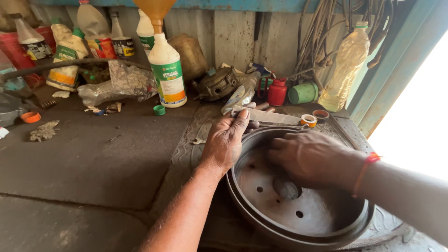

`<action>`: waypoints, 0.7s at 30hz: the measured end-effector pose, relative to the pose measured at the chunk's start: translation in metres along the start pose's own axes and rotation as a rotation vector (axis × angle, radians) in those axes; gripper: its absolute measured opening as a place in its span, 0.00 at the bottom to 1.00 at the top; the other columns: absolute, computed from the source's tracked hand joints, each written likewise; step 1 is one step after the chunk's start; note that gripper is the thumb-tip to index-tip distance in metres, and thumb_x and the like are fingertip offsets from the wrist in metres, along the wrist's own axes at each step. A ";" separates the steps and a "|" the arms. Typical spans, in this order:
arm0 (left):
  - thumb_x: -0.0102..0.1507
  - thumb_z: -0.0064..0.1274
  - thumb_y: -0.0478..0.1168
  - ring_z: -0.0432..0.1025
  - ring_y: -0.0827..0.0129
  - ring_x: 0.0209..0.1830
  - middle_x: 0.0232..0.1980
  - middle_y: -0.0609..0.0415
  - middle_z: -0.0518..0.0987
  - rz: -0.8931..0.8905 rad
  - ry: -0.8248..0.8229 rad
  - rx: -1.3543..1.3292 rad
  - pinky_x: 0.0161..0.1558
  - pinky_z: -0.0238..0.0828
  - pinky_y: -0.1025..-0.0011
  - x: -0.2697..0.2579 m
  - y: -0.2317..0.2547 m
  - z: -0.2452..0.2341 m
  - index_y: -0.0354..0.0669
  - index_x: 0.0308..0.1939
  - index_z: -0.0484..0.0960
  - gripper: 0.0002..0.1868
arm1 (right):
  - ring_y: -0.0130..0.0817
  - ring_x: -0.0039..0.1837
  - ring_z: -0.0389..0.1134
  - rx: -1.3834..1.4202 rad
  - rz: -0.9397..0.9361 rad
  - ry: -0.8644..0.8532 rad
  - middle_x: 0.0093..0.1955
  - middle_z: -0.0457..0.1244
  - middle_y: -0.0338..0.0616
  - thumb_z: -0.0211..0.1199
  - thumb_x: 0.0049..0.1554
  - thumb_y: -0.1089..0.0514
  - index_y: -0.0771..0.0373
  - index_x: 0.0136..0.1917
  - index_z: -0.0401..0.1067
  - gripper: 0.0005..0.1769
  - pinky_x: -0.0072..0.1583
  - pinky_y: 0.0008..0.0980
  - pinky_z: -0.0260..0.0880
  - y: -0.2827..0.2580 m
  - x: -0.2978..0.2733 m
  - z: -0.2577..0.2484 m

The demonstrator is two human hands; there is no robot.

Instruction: The person cleans a metal brake drum using a cloth and a long metal strip.

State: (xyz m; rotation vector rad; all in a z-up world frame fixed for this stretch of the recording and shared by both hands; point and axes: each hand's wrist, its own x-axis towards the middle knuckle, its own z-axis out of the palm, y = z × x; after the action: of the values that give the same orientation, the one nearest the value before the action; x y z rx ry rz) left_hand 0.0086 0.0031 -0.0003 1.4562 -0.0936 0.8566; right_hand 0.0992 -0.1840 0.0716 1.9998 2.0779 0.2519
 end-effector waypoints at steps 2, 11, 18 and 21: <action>0.74 0.44 0.48 0.72 0.76 0.44 0.47 0.54 0.82 -0.016 -0.006 -0.036 0.53 0.71 0.74 -0.002 -0.001 -0.001 0.32 0.62 0.79 0.23 | 0.47 0.49 0.71 -0.158 0.055 -0.079 0.53 0.67 0.52 0.54 0.60 0.54 0.64 0.65 0.68 0.22 0.51 0.47 0.72 0.004 -0.017 0.002; 0.73 0.42 0.46 0.75 0.77 0.50 0.55 0.55 0.84 0.049 -0.069 -0.204 0.56 0.71 0.75 0.001 0.000 0.003 0.32 0.60 0.75 0.21 | 0.34 0.51 0.73 0.371 0.229 -0.658 0.49 0.71 0.40 0.54 0.57 0.55 0.54 0.52 0.76 0.13 0.55 0.38 0.73 -0.038 -0.038 -0.036; 0.74 0.43 0.45 0.72 0.77 0.42 0.49 0.51 0.83 -0.020 0.007 -0.083 0.52 0.72 0.75 0.000 -0.003 0.002 0.32 0.62 0.78 0.21 | 0.31 0.45 0.72 1.241 0.260 -0.286 0.46 0.73 0.42 0.59 0.52 0.64 0.60 0.59 0.78 0.21 0.48 0.33 0.75 -0.049 -0.024 -0.008; 0.74 0.43 0.46 0.72 0.78 0.44 0.53 0.53 0.85 0.034 -0.042 -0.095 0.54 0.71 0.77 0.000 -0.004 0.000 0.30 0.61 0.77 0.21 | 0.34 0.42 0.71 1.884 0.626 -0.206 0.46 0.72 0.47 0.58 0.52 0.69 0.62 0.60 0.79 0.23 0.45 0.35 0.73 -0.046 -0.020 0.002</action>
State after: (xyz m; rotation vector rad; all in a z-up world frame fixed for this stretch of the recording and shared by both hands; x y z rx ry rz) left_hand 0.0112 0.0035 -0.0031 1.3870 -0.1889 0.8384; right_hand 0.0562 -0.2066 0.0570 2.9918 1.1862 -2.4561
